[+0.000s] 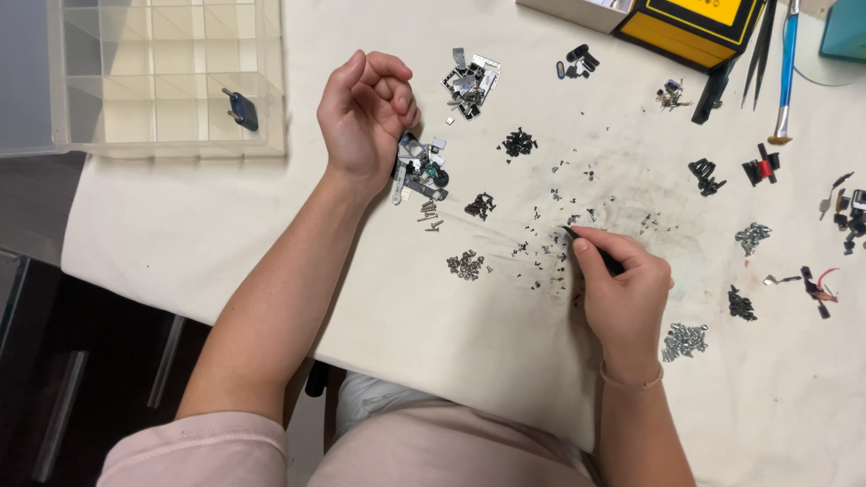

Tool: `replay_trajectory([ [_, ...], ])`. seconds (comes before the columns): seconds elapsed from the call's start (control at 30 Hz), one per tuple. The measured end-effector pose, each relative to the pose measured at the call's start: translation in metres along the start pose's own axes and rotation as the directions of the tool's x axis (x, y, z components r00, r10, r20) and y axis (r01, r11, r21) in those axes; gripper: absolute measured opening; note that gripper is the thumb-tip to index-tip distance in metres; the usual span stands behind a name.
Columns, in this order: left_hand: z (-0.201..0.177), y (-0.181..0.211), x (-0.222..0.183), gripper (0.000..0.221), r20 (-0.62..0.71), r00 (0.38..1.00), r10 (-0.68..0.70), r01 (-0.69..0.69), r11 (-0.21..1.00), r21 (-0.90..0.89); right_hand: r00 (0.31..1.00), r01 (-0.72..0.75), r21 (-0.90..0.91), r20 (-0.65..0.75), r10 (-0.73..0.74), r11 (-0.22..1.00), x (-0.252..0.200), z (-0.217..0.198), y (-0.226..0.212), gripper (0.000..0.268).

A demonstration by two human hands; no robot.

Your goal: Sorting small electronic components on a workbench using tweezers.

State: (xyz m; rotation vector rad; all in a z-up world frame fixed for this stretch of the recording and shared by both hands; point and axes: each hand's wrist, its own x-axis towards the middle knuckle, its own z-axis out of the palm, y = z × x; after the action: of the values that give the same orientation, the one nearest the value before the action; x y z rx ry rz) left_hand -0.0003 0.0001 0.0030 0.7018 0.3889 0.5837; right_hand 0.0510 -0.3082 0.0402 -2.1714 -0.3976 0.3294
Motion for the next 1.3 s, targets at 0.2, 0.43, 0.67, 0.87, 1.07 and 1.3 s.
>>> replay_trajectory([
  [0.2,0.000,0.000,-0.001,0.041,0.013,1.000,0.008,-0.008,1.000,0.001,0.953,0.285,-0.299,-0.010,-0.302,0.911,-0.007,-0.011,0.004,0.014],
  [0.43,-0.001,-0.002,0.002,0.041,0.026,1.000,0.001,0.000,1.000,-0.017,0.949,0.298,-0.396,0.027,-0.314,0.869,-0.061,-0.002,0.020,0.014],
  [0.67,-0.001,-0.001,0.000,0.041,0.024,1.000,0.017,-0.017,1.000,0.003,0.900,0.364,-0.471,-0.044,-0.434,0.803,-0.080,0.007,0.028,0.013],
  [0.87,-0.001,0.000,0.000,0.041,0.016,1.000,0.005,-0.005,1.000,-0.007,0.876,0.369,-0.511,-0.086,-0.474,0.776,-0.082,0.017,0.026,0.015],
  [1.07,-0.001,-0.001,0.001,0.041,0.019,1.000,0.006,-0.006,1.000,-0.006,0.864,0.371,-0.538,-0.100,-0.494,0.757,-0.083,0.020,0.032,0.015],
  [1.3,-0.001,-0.001,0.000,0.041,0.025,1.000,0.003,-0.003,1.000,-0.001,0.869,0.346,-0.517,-0.137,-0.475,0.783,-0.084,0.021,0.036,0.014],
])
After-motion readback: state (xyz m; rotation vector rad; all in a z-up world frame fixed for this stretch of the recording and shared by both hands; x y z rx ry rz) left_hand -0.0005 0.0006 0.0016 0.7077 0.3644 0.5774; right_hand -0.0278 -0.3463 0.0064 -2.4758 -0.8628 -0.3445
